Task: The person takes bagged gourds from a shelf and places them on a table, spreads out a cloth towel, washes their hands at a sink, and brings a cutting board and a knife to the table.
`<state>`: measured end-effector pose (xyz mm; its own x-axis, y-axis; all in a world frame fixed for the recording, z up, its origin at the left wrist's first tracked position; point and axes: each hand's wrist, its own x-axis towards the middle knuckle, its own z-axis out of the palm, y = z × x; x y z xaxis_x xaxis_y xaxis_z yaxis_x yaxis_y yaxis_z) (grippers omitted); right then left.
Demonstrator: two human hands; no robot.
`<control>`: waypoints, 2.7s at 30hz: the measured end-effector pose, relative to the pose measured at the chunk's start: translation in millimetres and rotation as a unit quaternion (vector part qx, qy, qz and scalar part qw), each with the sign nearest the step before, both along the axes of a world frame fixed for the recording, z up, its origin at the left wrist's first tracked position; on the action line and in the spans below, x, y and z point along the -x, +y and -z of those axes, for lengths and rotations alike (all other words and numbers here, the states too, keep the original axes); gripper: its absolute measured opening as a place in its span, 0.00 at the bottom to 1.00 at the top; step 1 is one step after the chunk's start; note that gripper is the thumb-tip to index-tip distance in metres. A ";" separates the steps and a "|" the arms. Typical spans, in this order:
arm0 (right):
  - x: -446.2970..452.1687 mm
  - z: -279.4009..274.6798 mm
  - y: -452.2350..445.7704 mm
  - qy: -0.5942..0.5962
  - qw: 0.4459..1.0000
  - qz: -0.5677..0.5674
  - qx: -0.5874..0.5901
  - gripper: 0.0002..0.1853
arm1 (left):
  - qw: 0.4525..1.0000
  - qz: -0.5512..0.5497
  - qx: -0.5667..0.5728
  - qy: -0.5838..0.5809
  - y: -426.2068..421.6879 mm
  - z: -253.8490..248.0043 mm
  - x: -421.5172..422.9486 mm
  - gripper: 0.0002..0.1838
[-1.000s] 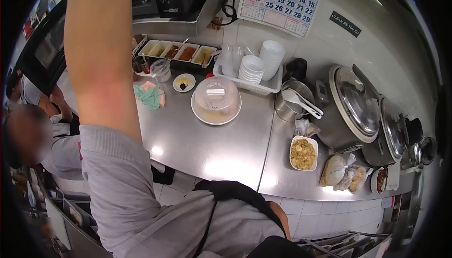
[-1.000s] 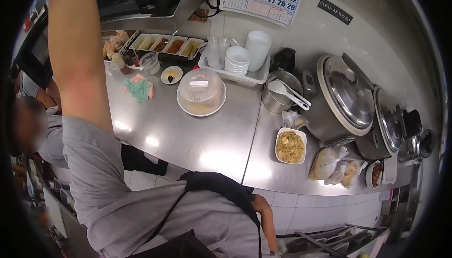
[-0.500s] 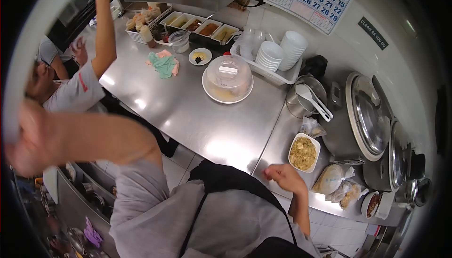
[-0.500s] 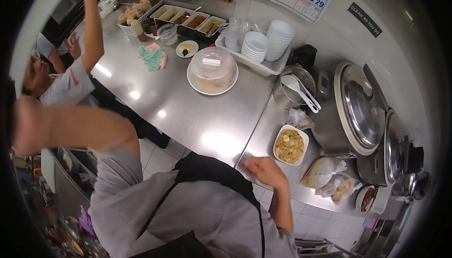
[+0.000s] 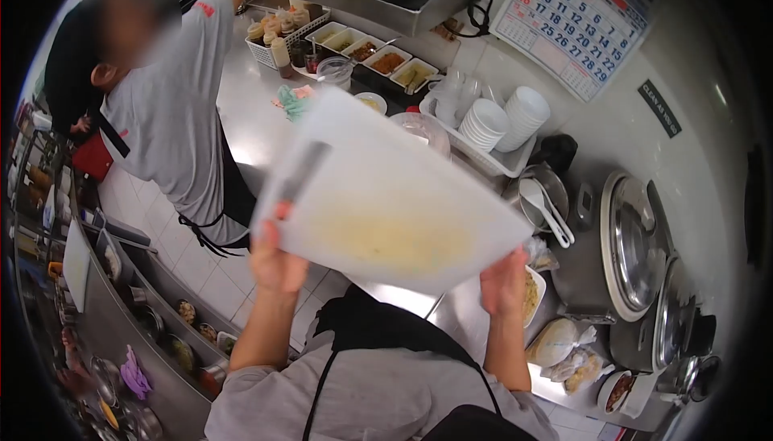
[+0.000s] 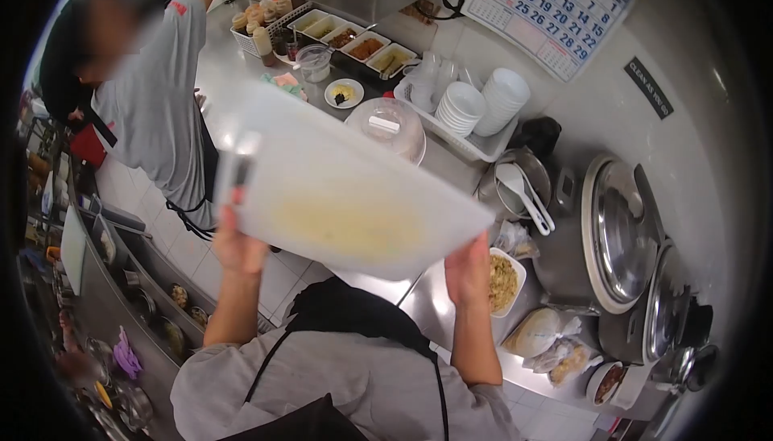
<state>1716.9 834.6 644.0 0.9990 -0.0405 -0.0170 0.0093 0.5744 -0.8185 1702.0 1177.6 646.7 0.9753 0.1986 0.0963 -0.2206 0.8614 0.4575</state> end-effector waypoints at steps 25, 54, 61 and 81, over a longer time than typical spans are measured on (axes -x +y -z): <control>-423.5 -23.2 20.4 -0.159 0.597 0.078 0.783 0.18 | 0.657 -0.045 -0.699 0.280 53.3 160.5 -57.9 0.13; -547.3 29.7 8.3 -0.075 0.858 -0.091 0.500 0.07 | 0.531 -0.064 -0.837 0.119 45.6 74.6 -159.6 0.09; -569.0 51.3 -8.8 -0.086 0.858 -0.142 0.486 0.08 | 0.619 -0.231 -0.733 -0.163 -37.6 30.1 -342.4 0.11; -541.6 -13.2 9.9 0.020 0.742 -0.273 0.612 0.17 | 0.569 -0.206 -0.749 -0.270 -131.7 16.3 -498.5 0.15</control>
<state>2258.5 844.5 657.2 0.8723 0.3603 -0.3304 0.0110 -0.6901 -0.7236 2200.4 1045.9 630.5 0.6235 -0.3007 0.7217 -0.7198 -0.5811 0.3797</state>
